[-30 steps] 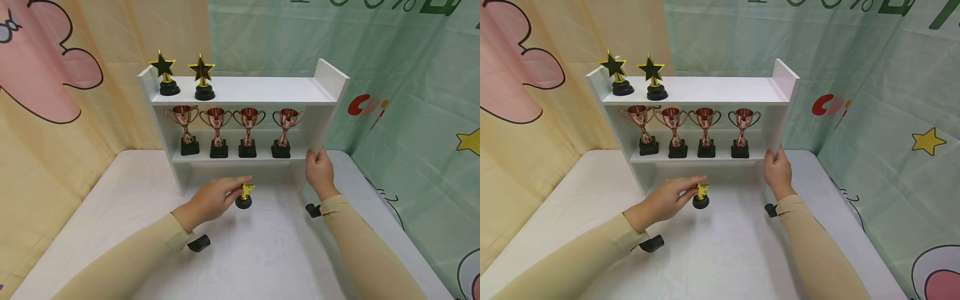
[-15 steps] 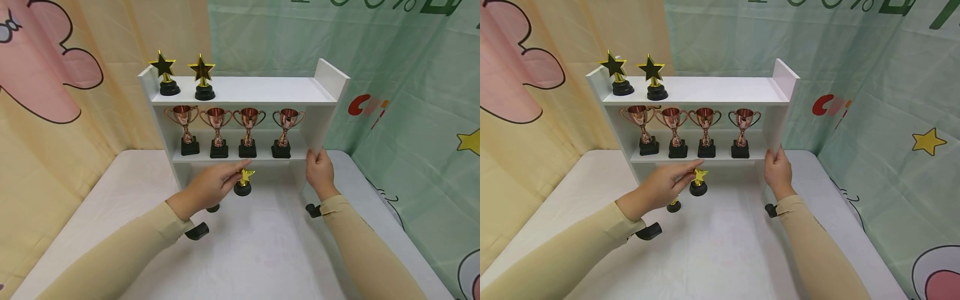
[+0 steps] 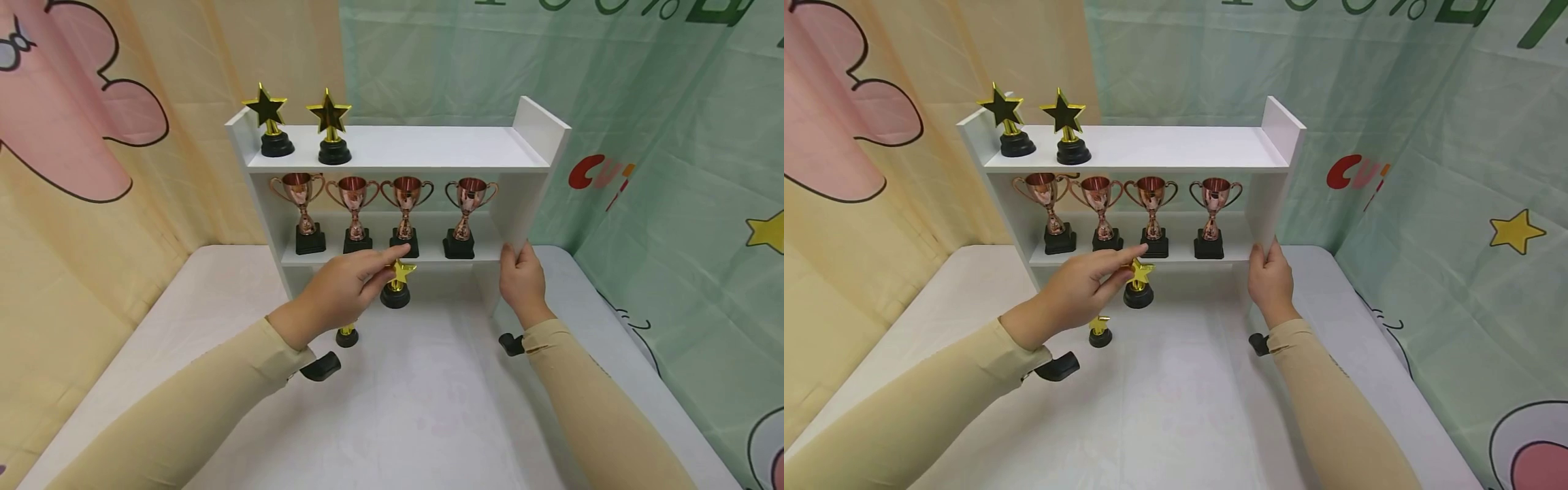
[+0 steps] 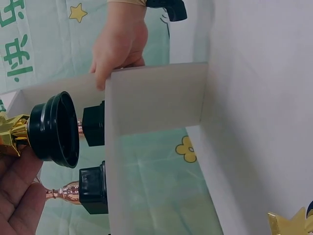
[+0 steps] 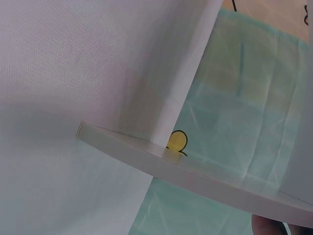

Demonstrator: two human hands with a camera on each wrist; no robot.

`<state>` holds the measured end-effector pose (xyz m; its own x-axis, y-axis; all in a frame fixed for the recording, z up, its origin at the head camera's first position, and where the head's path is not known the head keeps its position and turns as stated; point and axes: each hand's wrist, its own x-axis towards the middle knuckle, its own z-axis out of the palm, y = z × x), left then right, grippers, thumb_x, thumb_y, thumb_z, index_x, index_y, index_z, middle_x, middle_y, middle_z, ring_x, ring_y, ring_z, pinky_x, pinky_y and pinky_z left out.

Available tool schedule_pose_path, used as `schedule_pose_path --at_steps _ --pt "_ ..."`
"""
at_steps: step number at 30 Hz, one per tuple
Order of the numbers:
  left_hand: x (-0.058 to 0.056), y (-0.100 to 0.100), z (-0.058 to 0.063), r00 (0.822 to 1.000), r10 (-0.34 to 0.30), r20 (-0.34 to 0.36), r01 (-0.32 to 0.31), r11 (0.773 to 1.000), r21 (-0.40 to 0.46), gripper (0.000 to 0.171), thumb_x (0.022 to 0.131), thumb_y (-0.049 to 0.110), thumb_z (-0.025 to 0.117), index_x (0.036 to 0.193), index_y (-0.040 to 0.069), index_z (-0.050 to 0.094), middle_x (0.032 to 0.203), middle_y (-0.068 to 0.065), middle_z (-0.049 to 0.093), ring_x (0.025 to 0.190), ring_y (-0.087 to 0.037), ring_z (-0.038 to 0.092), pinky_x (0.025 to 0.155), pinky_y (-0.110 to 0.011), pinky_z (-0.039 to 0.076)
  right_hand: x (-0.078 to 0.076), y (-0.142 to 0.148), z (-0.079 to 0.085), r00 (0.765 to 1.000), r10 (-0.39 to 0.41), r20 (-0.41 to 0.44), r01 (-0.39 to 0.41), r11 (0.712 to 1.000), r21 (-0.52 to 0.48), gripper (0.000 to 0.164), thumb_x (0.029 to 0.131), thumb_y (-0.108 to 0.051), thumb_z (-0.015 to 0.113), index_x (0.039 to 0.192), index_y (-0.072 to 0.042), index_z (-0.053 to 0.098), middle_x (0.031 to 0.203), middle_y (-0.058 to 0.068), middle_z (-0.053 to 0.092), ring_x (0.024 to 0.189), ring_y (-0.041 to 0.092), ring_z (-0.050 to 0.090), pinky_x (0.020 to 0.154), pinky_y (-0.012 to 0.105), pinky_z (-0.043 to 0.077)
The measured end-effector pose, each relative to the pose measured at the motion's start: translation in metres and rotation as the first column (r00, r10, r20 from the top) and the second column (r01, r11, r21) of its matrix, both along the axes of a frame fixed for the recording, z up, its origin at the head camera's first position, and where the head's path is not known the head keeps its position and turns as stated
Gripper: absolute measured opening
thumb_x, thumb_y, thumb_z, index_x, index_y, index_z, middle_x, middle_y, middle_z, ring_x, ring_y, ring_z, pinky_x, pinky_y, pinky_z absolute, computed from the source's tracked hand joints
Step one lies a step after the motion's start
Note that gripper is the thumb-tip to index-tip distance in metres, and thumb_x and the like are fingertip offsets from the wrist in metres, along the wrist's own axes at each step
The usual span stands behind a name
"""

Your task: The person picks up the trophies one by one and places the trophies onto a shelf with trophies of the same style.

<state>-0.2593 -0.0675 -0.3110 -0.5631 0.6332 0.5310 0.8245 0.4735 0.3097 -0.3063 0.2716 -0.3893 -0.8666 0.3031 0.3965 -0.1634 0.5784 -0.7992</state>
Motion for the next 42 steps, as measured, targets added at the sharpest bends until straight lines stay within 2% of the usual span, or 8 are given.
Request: schedule_pose_path --at_steps 8,13,23,30,35,38,40,42 --pt "0.000 0.000 0.008 1.000 -0.008 -0.009 0.008 1.000 0.012 0.050 0.106 0.013 0.064 0.155 0.015 0.055 0.116 -0.003 0.076 0.074 -0.012 0.052 0.068 -0.027 0.049 0.001 -0.001 0.001 1.000 -0.005 -0.003 0.005 1.000 0.001 0.046 0.113 -0.038 0.039 0.138 -0.003 0.057 0.134 0.026 0.065 0.114 0.041 0.059 0.098 0.059 0.046" --pt "-0.001 0.000 0.013 0.999 -0.011 -0.050 0.013 1.000 0.024 0.048 0.105 0.012 0.065 0.153 0.013 0.057 0.099 -0.002 0.073 0.070 -0.011 0.048 0.066 -0.027 0.047 0.001 -0.001 0.002 1.000 -0.005 0.001 0.005 1.000 -0.003 0.047 0.113 -0.038 0.039 0.138 -0.003 0.057 0.135 0.025 0.065 0.114 0.040 0.059 0.098 0.059 0.046" --pt "-0.004 -0.001 0.023 0.996 -0.010 -0.087 0.013 0.999 0.030 0.050 0.106 0.012 0.064 0.154 0.012 0.055 0.084 0.000 0.065 0.067 -0.011 0.045 0.066 -0.028 0.045 0.001 -0.001 0.001 1.000 -0.004 0.001 0.004 1.000 -0.004 0.047 0.113 -0.038 0.038 0.137 -0.003 0.057 0.133 0.025 0.065 0.113 0.040 0.059 0.097 0.059 0.046" --pt "-0.005 0.000 0.034 0.991 -0.003 -0.131 0.010 0.998 0.054 0.049 0.105 0.011 0.065 0.152 0.008 0.056 0.086 -0.002 0.068 0.068 -0.012 0.047 0.067 -0.028 0.046 0.001 0.000 0.000 1.000 -0.003 -0.002 0.003 1.000 -0.006 0.047 0.113 -0.038 0.038 0.139 -0.003 0.056 0.134 0.026 0.065 0.114 0.041 0.059 0.098 0.059 0.046" --pt "-0.007 0.002 0.043 0.987 -0.001 -0.163 0.014 0.997 0.081 0.050 0.105 0.012 0.065 0.154 0.008 0.054 0.090 -0.003 0.070 0.068 -0.014 0.046 0.079 -0.033 0.052 0.001 0.000 0.001 1.000 0.002 0.000 -0.002 1.000 -0.009 0.049 0.113 -0.038 0.038 0.141 -0.002 0.055 0.138 0.026 0.063 0.116 0.042 0.059 0.099 0.060 0.046" --pt "-0.007 0.002 0.049 0.986 0.008 -0.165 0.007 0.996 0.090 0.050 0.105 0.012 0.064 0.154 0.008 0.054 0.084 -0.003 0.065 0.068 -0.015 0.044 0.106 -0.041 0.054 0.001 -0.001 0.001 1.000 0.000 0.005 0.000 1.000 -0.009 0.049 0.113 -0.038 0.038 0.142 -0.002 0.055 0.139 0.026 0.063 0.117 0.041 0.059 0.100 0.061 0.046" --pt "-0.008 0.002 0.053 0.987 0.021 -0.160 -0.006 0.996 0.094 0.049 0.106 0.012 0.064 0.154 0.008 0.054 0.079 -0.003 0.059 0.069 -0.016 0.044 0.104 -0.040 0.055 0.001 0.000 0.001 1.000 0.001 0.007 -0.001 1.000 -0.010 0.049 0.113 -0.038 0.038 0.142 -0.002 0.055 0.139 0.026 0.063 0.117 0.041 0.059 0.101 0.061 0.046" --pt "-0.008 0.002 0.059 0.988 0.027 -0.153 -0.011 0.995 0.103 0.050 0.105 0.013 0.064 0.154 0.008 0.054 0.080 -0.003 0.058 0.071 -0.017 0.045 0.093 -0.035 0.055 0.002 0.000 0.001 1.000 0.005 0.007 -0.005 1.000 -0.012 0.049 0.113 -0.038 0.038 0.143 -0.002 0.055 0.140 0.026 0.062 0.117 0.041 0.058 0.101 0.061 0.046"
